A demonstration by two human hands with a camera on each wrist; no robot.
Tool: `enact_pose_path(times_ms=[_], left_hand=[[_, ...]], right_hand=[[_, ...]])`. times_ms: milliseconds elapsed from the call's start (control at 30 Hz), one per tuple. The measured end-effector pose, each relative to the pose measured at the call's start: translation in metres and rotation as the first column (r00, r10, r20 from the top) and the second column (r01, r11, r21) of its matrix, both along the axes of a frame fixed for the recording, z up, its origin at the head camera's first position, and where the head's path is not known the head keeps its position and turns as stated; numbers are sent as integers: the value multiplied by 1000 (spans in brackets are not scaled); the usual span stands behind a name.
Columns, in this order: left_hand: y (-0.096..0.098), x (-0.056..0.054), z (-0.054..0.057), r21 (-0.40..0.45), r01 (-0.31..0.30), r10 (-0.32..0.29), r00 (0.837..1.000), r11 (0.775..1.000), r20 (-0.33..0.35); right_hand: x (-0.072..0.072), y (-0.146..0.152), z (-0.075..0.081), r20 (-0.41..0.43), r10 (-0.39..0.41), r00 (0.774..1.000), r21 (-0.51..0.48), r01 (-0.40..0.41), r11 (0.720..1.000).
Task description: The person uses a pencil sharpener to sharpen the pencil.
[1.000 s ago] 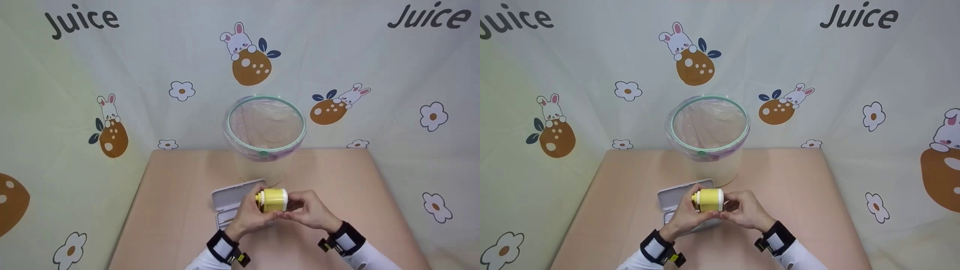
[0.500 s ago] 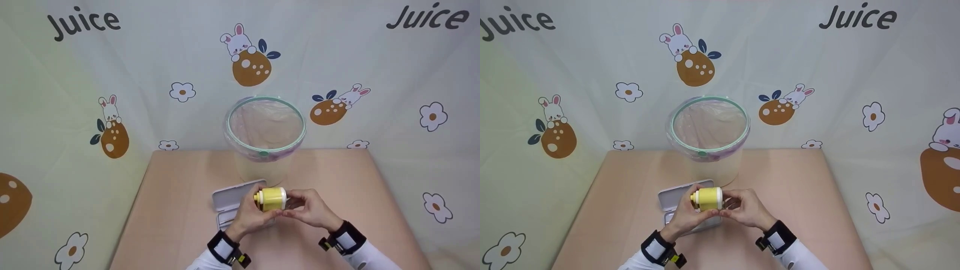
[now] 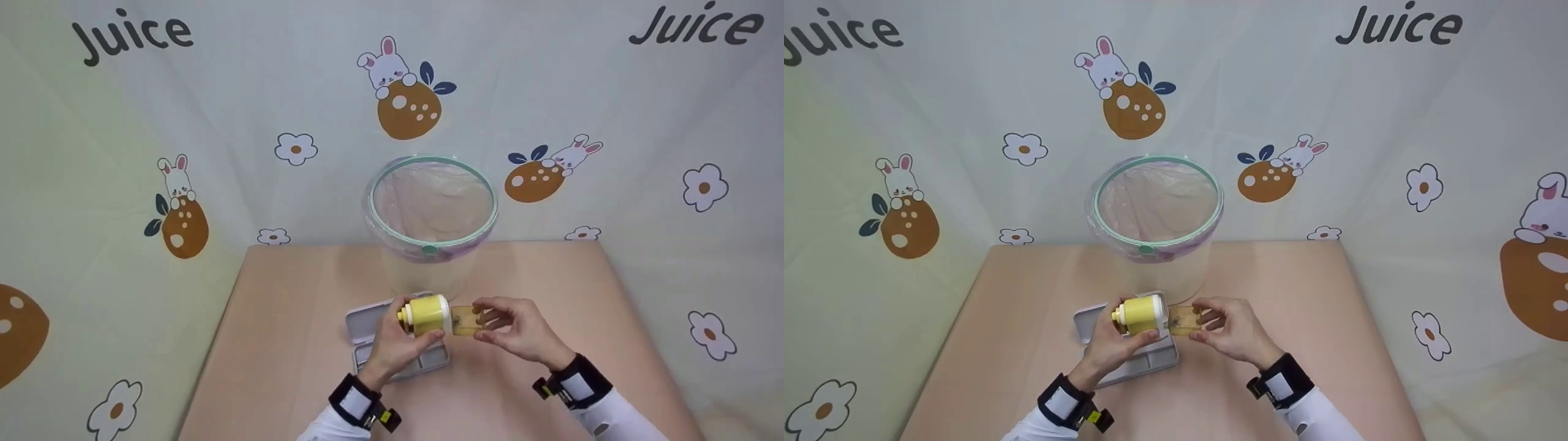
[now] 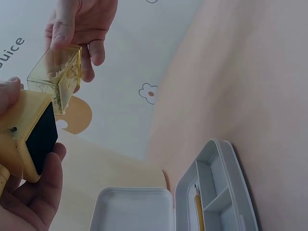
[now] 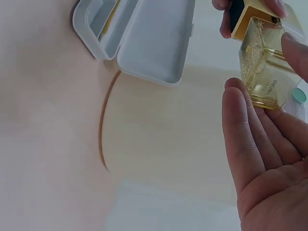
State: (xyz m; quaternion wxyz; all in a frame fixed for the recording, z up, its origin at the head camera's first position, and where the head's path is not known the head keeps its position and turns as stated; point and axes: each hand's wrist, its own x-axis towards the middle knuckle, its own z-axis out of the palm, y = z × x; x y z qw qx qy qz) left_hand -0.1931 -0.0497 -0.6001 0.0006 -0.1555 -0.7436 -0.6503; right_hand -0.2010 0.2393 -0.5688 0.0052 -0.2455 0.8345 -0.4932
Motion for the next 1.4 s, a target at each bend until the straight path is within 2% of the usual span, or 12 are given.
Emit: enact_pose_path(times_ms=[167, 300, 500, 900, 1200, 1400], left_hand=[[0, -1, 0, 10, -12, 12, 1000, 1000, 4], [1, -1, 1, 4, -19, 19, 1000, 1000, 10], [3, -2, 1, -3, -24, 24, 1000, 1000, -11], [7, -2, 0, -6, -25, 25, 999, 1000, -45], [6, -2, -5, -43, -43, 39, 995, 998, -90], [6, -1, -6, -82, -40, 33, 996, 996, -86]], right_hand=[[-4, 2, 9, -59, -50, 997, 45, 53, 998], [-8, 3, 16, -126, -70, 990, 45, 76, 996], [-15, 6, 26, -222, -91, 971, 14, 97, 995], [-29, 8, 48, -349, -115, 930, -19, 115, 993], [-51, 16, 65, -390, -164, 906, -24, 168, 986], [-61, 17, 74, -378, -170, 910, -75, 153, 985]])
